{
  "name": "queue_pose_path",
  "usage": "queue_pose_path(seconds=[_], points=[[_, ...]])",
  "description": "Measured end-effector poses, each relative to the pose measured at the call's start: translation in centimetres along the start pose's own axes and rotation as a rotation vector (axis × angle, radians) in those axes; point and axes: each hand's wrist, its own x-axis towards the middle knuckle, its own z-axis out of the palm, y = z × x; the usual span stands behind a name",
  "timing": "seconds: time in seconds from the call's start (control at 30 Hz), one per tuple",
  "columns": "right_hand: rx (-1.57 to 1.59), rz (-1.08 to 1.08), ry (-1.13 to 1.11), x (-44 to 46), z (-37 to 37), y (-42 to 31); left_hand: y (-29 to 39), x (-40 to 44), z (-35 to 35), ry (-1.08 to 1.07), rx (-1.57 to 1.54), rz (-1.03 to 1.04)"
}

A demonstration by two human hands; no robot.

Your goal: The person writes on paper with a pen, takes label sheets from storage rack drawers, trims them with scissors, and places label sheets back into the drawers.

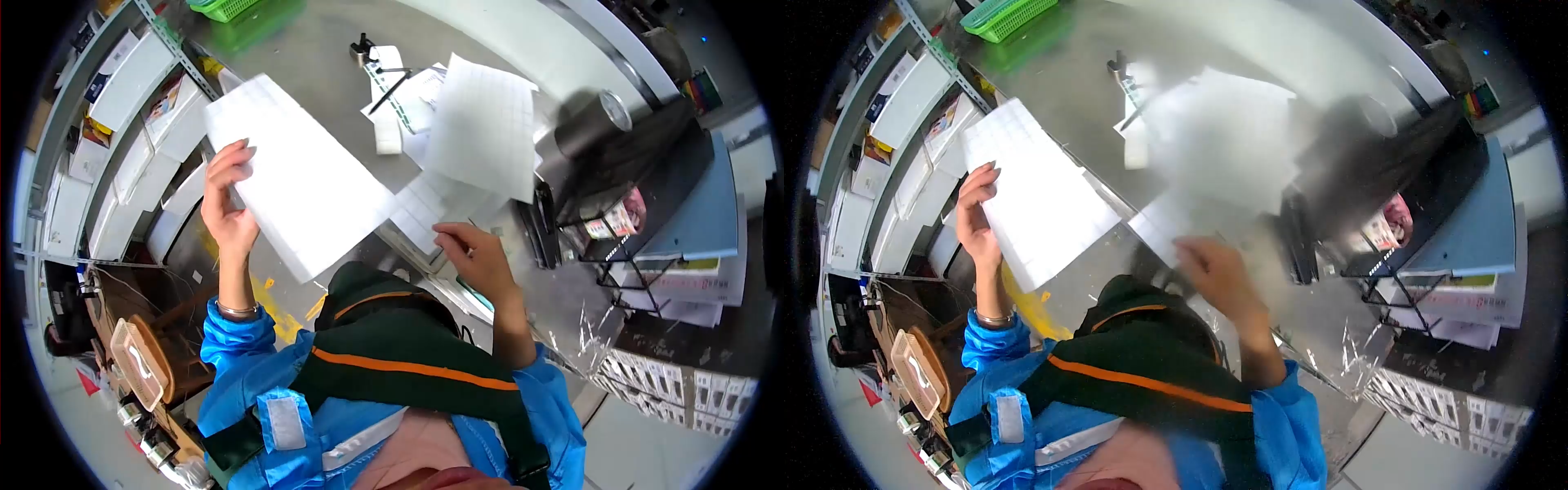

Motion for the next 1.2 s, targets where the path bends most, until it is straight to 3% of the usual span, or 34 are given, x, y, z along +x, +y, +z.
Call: queue_pose_path(seconds=[0.1, 0.27, 0.4, 0.53, 0.57, 0.63, 0.7, 0.83, 0.87, 0.9, 0.97, 1.07, 1.1, 1.17, 1.2], points=[[0.130, 0.047, -0.045, 3.9, 0.9, -1.8, -4.7, 1.5, 0.9, -0.101, 0.015, 0.033], [0.257, 0.038, 0.149, 12.1, 3.9, -3.8, -12.8, 5.5, 3.2, -0.317, -0.023, 0.101], [0.059, 0.207, 0.386, 19.3, 7.3, -4.8, -21.3, 8.6, 4.5, -0.546, -0.147, 0.112], [-0.157, 0.592, 0.337, 25.9, 9.3, -3.9, -29.9, 10.0, 4.7, -0.865, -0.215, 0.081], [-0.440, 0.447, 0.425, 26.9, 9.9, -1.1, -31.7, 10.1, 4.7, -0.917, -0.222, 0.095], [-0.435, 0.669, 0.322, 29.0, 9.2, -0.6, -33.4, 10.1, 4.8, -0.922, -0.282, 0.157], [-0.404, 0.711, 0.313, 30.3, 9.0, 0.1, -34.3, 10.2, 4.8, -0.925, -0.325, 0.173], [0.050, 0.921, 0.307, 30.3, 7.7, 1.4, -35.2, 9.5, 4.7, -0.870, -0.342, 0.198], [0.399, 0.957, 0.250, 30.4, 7.2, -1.0, -35.4, 9.4, 4.6, -0.853, -0.346, 0.203], [0.932, 0.869, 0.202, 28.4, 6.2, -0.9, -35.5, 9.2, 4.6, -0.839, -0.350, 0.199], [1.614, 0.471, 0.160, 28.6, 9.2, -4.6, -35.7, 8.8, 4.4, -0.821, -0.336, 0.186], [1.197, 0.284, 0.433, 32.1, 17.1, -6.7, -35.7, 9.0, 4.4, -0.839, -0.315, 0.199], [1.054, 0.261, 0.432, 34.0, 18.7, -6.4, -35.8, 9.2, 4.5, -0.843, -0.309, 0.198], [0.690, 0.317, 0.567, 36.6, 20.8, -4.6, -35.6, 9.1, 4.2, -0.874, -0.308, 0.198], [0.679, 0.321, 0.547, 36.4, 21.2, -3.2, -35.6, 9.2, 4.1, -0.901, -0.313, 0.203]])
